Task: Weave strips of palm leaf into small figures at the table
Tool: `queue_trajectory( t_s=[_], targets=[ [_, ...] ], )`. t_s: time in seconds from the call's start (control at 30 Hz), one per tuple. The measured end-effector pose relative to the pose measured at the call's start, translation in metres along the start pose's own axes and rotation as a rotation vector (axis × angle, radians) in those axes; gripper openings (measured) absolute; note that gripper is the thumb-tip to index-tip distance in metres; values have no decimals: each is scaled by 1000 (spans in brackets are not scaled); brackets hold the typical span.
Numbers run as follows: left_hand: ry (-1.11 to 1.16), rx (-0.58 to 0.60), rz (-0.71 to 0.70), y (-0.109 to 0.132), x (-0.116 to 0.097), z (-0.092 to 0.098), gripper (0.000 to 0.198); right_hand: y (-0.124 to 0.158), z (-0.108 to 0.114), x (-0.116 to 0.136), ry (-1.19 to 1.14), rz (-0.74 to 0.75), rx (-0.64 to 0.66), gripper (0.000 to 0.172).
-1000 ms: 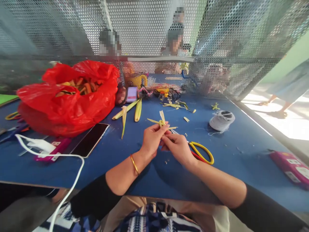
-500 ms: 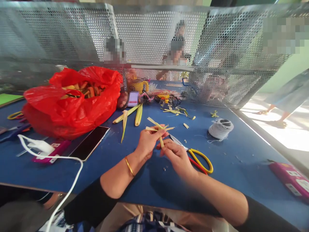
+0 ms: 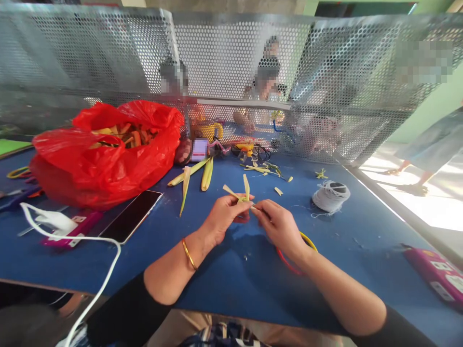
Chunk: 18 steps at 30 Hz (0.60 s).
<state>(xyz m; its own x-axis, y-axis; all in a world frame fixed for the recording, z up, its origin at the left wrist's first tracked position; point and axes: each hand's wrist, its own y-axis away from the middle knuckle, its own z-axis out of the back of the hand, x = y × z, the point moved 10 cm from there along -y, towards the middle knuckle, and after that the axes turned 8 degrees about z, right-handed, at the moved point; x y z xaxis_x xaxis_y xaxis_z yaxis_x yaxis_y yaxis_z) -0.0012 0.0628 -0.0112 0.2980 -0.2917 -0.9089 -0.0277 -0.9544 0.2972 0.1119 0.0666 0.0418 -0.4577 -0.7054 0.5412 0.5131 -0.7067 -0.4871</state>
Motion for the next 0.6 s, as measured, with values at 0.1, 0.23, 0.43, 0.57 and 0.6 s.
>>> queue_trajectory(
  t_s=[0.1,0.23,0.43,0.57,0.6],
  targets=[
    [-120,-28,-23,-2,-2,1,34,2,-5,7,29,50,16,30],
    [-202,-87,-62,-4,-8,7,37,3,-2,13,-44,44,47,35],
    [-216,43,0,-2,-3,-5,39,2,-6,-28,-502,-335,3,35],
    [-272,137,70,-1,10,-16,46,4,-10,-42,-671,-418,-112,35],
    [-287,147,73,-1,12,-17,47,4,-12,-42,-697,-414,-117,33]
  ],
)
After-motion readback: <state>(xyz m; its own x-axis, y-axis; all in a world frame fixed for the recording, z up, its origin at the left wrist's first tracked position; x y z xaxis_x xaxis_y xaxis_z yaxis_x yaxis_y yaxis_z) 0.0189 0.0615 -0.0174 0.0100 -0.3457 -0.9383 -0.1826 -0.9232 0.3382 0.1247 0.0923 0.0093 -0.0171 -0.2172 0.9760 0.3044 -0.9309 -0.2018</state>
